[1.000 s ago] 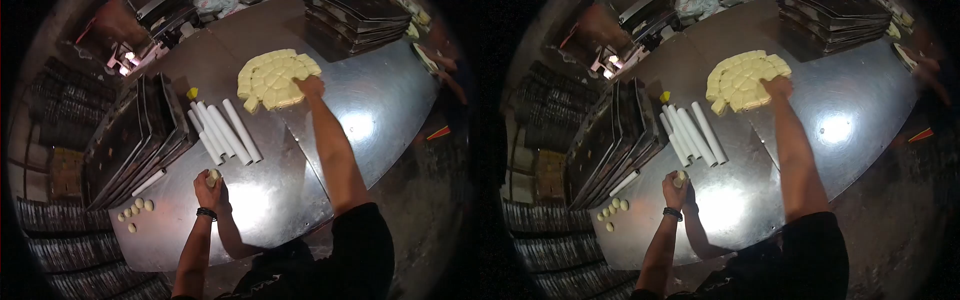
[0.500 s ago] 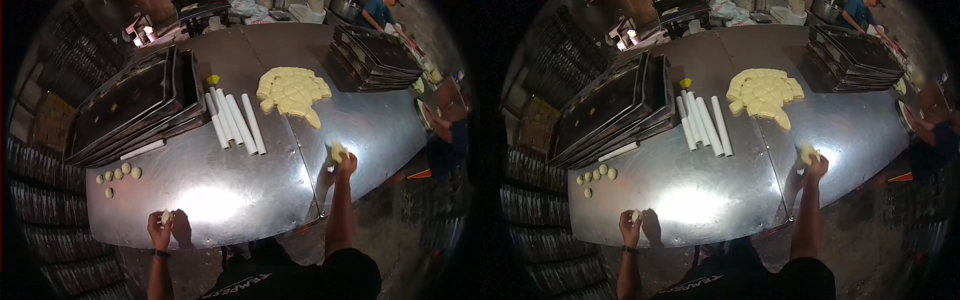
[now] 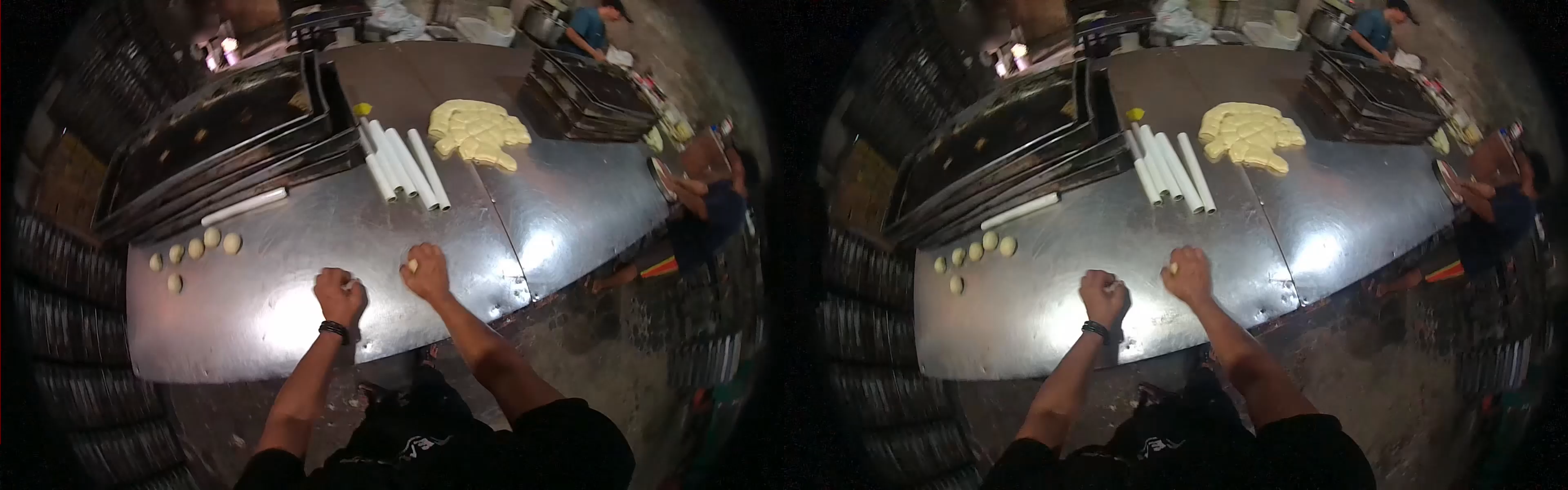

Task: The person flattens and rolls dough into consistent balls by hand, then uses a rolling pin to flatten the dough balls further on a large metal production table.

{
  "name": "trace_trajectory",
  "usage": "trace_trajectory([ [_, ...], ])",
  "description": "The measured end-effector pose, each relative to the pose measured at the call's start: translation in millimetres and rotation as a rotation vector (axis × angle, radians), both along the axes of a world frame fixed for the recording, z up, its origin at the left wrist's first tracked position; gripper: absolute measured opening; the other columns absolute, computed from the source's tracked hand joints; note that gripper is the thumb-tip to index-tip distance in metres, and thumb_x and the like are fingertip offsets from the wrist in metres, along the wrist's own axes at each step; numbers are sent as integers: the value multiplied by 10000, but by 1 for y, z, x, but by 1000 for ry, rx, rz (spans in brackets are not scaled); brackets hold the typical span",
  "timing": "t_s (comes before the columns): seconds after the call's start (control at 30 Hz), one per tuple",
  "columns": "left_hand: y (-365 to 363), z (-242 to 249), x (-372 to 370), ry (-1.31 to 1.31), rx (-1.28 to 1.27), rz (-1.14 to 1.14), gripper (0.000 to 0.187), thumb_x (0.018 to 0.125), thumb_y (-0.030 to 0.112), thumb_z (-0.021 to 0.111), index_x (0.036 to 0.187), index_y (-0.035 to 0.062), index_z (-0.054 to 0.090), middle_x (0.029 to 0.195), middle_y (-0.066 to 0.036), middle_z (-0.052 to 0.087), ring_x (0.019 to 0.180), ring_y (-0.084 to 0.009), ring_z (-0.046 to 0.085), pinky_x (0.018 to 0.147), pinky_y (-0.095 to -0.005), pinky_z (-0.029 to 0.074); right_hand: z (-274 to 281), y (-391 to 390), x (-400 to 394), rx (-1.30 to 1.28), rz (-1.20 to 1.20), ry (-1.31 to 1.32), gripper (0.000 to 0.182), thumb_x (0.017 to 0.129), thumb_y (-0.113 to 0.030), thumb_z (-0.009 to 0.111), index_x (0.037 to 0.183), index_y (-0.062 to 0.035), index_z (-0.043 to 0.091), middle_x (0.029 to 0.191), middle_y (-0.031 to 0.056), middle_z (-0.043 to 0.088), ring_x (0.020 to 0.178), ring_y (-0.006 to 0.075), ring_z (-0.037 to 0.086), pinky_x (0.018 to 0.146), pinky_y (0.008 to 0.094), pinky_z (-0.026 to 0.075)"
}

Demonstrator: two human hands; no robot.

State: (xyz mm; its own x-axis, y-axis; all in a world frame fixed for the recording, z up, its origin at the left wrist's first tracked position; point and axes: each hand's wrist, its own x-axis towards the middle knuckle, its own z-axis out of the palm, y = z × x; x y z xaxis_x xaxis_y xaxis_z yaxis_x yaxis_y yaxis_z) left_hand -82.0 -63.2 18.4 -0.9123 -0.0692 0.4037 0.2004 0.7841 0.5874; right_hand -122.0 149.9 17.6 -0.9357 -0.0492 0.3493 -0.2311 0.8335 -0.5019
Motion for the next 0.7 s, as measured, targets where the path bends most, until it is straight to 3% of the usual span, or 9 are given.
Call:
trace_trajectory([
  [0.1, 9, 10, 46, -11, -23, -161, 119, 730, 84, 626, 832, 42, 581, 886, -144, 560, 829, -333, 513, 744, -438, 398, 4, 21, 43, 239, 565, 11, 189, 661, -160, 648, 818, -66, 603, 893, 112, 580, 882, 290, 536, 831, 402, 429],
  [0.2, -46, 28, 79, -39, -67, -290, 157, 692, 69, 617, 845, 44, 595, 887, -135, 559, 849, -329, 516, 765, -420, 403, 19, 107, 37, 59, 875, 81, 195, 646, -110, 679, 819, -65, 602, 877, 120, 587, 933, 302, 559, 844, 421, 445],
  [0.23, -56, 42, 76, -83, -30, -278, 139, 672, 72, 610, 806, 39, 592, 883, -145, 560, 847, -326, 515, 757, -413, 405, 27, 124, 19, 104, 824, 136, 209, 648, -109, 682, 827, -50, 593, 899, 130, 585, 921, 328, 554, 829, 442, 450],
  [0.3, -57, 7, 42, 108, -314, 193, 83, 633, 79, 591, 703, 38, 577, 815, -175, 572, 811, -333, 526, 717, -418, 412, 3, 115, -23, 3, 409, 101, 201, 664, -133, 679, 819, -49, 582, 857, 139, 562, 850, 347, 529, 796, 455, 418],
  [0.37, -13, -2, -15, 124, 183, 659, 60, 623, 89, 586, 644, 38, 561, 745, -183, 577, 773, -351, 533, 680, -435, 413, -4, 66, -54, -104, 215, 117, 158, 680, -129, 669, 782, -59, 571, 816, 135, 552, 811, 335, 528, 776, 442, 404],
  [0.43, 30, -9, -39, 95, 222, 610, 15, 631, 54, 578, 643, 47, 571, 718, -166, 580, 742, -358, 534, 675, -445, 421, -4, 27, -40, -128, 372, 25, 153, 683, -129, 674, 753, -60, 557, 796, 127, 553, 796, 329, 535, 769, 432, 406],
  [0.5, 58, 1, -14, -48, 220, 272, 39, 651, 49, 609, 680, 51, 583, 768, -155, 586, 788, -341, 542, 709, -439, 431, 2, 13, -19, -115, 585, 0, 158, 682, -128, 684, 716, -63, 544, 766, 114, 549, 775, 321, 540, 758, 420, 407],
  [0.63, -3, 6, 67, 110, -30, -275, 107, 757, 136, 658, 825, 69, 610, 857, -88, 586, 872, -273, 557, 795, -433, 420, 6, 98, 9, 117, 943, -94, 156, 710, -180, 659, 687, -62, 560, 754, 120, 564, 781, 309, 558, 702, 435, 409],
  [0.7, -52, 8, 69, -42, -180, -94, 105, 740, 111, 657, 824, 73, 606, 857, -81, 579, 862, -269, 552, 748, -426, 407, 12, 124, -17, -27, 861, -40, 100, 715, -140, 608, 730, -57, 554, 765, 128, 528, 752, 337, 510, 686, 438, 389],
])
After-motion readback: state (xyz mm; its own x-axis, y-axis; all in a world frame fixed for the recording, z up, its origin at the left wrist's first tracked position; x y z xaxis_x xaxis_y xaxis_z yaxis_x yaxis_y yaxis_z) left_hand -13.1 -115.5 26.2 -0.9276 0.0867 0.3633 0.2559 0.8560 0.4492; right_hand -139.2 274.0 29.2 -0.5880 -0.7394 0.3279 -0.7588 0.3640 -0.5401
